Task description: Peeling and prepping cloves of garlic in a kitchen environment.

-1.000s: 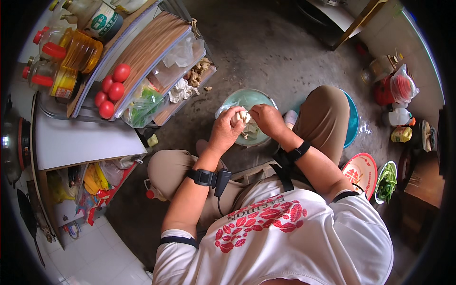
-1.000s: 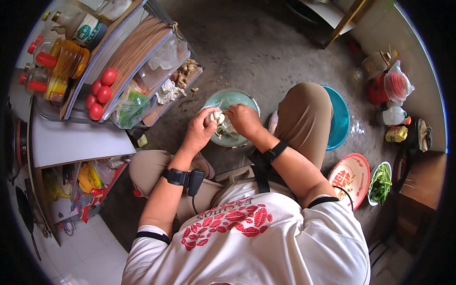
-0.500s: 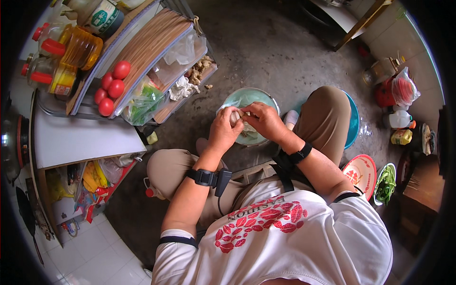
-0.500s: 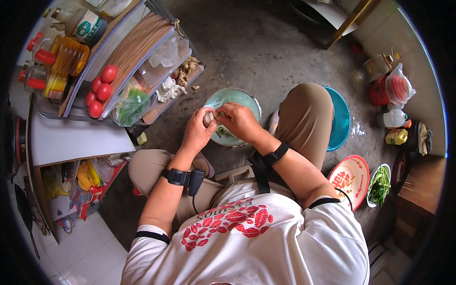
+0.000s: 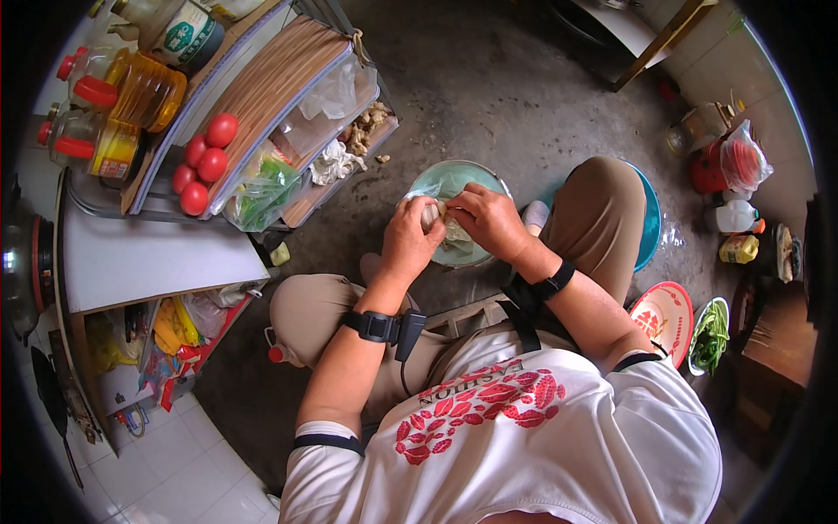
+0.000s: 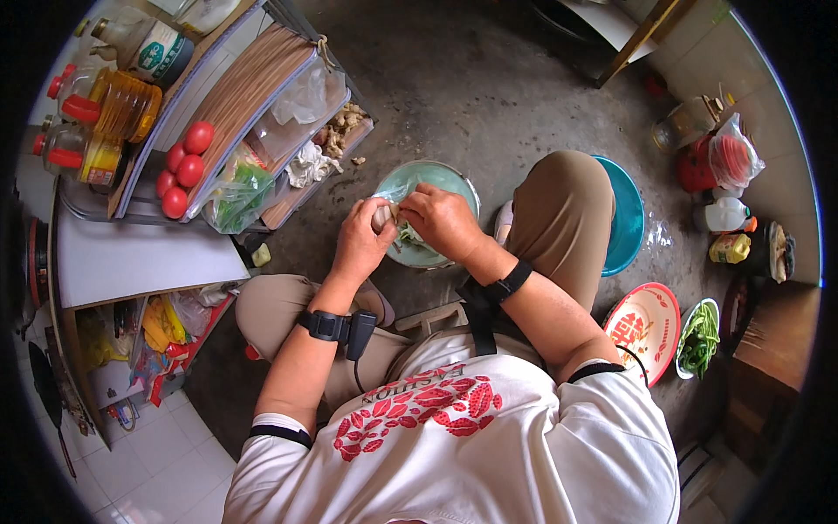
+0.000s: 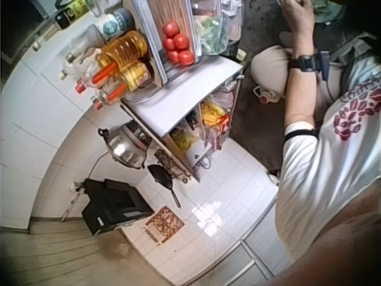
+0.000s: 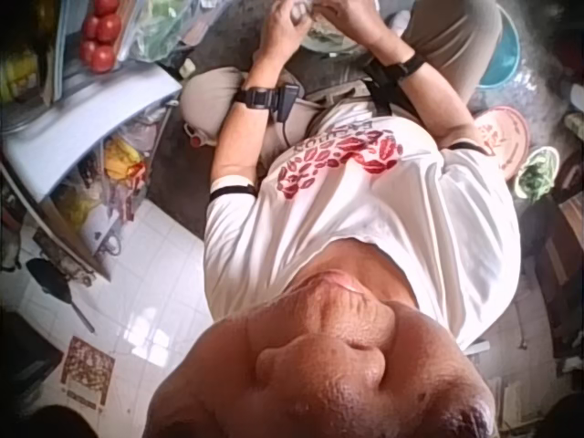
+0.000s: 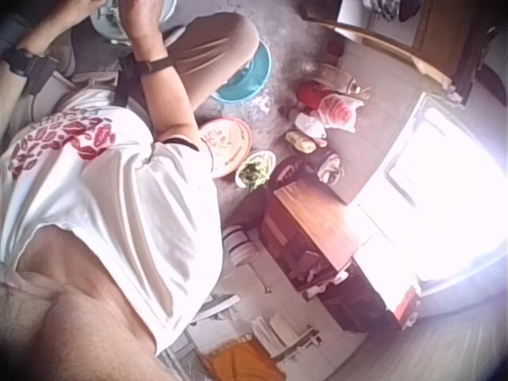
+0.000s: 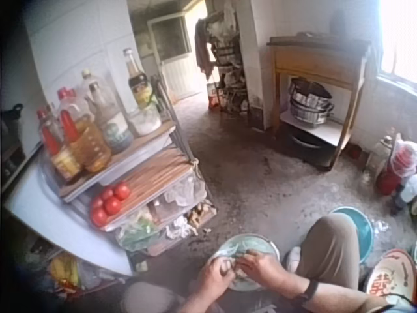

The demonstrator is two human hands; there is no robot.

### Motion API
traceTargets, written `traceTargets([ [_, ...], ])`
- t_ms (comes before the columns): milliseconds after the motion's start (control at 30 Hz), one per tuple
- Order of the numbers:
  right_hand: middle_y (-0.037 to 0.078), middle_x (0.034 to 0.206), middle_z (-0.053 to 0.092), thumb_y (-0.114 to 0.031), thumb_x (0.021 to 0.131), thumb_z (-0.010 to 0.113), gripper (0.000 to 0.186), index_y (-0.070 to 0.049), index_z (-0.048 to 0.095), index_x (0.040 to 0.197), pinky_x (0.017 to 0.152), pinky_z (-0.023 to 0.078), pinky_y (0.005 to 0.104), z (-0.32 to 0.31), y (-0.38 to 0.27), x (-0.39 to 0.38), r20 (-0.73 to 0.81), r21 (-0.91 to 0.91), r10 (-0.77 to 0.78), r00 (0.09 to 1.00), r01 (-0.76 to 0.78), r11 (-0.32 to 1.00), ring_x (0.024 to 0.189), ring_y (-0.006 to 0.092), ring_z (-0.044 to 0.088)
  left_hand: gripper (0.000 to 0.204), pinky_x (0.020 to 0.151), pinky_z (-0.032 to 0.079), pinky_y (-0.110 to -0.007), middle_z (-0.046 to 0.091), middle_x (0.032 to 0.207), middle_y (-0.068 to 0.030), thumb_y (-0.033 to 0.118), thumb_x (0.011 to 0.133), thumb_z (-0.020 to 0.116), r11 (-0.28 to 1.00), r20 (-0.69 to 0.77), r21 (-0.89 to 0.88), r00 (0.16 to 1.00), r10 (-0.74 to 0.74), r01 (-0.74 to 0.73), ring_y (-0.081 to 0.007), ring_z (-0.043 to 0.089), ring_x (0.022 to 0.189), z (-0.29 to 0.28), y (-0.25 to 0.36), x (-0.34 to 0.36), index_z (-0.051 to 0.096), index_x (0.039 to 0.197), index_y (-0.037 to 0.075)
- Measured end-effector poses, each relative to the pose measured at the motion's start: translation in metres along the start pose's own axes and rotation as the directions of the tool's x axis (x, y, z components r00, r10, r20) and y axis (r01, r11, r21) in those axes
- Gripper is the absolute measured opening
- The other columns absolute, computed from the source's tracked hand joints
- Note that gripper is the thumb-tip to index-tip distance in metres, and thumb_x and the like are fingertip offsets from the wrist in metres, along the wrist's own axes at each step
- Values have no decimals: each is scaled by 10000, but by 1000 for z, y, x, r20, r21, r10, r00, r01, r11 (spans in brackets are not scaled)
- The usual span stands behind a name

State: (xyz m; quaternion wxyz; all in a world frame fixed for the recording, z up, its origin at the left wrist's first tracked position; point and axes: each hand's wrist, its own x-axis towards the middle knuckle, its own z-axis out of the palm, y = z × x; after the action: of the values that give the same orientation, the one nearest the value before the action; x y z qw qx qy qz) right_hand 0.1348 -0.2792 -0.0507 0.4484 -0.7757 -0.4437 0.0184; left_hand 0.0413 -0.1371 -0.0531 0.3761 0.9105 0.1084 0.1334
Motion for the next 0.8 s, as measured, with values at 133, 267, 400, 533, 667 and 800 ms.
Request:
traceTargets([
  [133,110,736,560,-108,733,611,82,-46,564,757,568,470,377,3,3,-1,-6,-73,-16,1000,16,997,644,308,576,284,695,466,-381,545,906,-168,133,743,605,1000,-8,-9,1000,12,-12,-340,568,797,0,-1,0,532,1002,42],
  [267,117,705,544,-93,738,597,74,-40,546,746,562,468,391,9,7,-2,-55,-120,16,998,-23,993,629,320,567,297,696,463,-363,543,892,-143,113,739,576,991,-15,-125,999,36,-38,-301,567,777,-1,0,0,532,1025,47],
  [400,138,757,589,-137,781,596,136,-5,576,808,580,469,344,16,27,-5,-31,11,273,962,-273,962,630,283,579,343,707,463,-348,544,912,-134,90,726,555,982,-25,-148,993,118,-120,-274,566,789,-1,-1,3,523,1066,55],
  [533,81,765,613,-200,857,576,227,25,594,875,605,446,286,11,22,-2,211,523,473,855,-508,685,656,125,548,502,787,456,-388,547,998,-183,54,696,575,980,54,-197,999,-7,18,-348,554,890,-4,4,3,430,1177,77],
  [667,35,711,577,-195,880,555,226,28,591,860,603,436,277,3,9,1,326,592,469,821,-564,576,687,77,498,612,781,459,-400,556,972,-179,40,695,581,960,117,-265,991,-60,89,-343,566,884,-5,9,1,352,1258,109],
  [800,5,717,562,-144,866,549,165,19,576,861,578,412,236,8,20,-1,306,515,437,846,-533,671,672,69,484,627,757,472,-376,563,964,-167,32,705,580,972,128,-232,992,-11,41,-306,577,856,-3,5,0,336,1274,133],
])
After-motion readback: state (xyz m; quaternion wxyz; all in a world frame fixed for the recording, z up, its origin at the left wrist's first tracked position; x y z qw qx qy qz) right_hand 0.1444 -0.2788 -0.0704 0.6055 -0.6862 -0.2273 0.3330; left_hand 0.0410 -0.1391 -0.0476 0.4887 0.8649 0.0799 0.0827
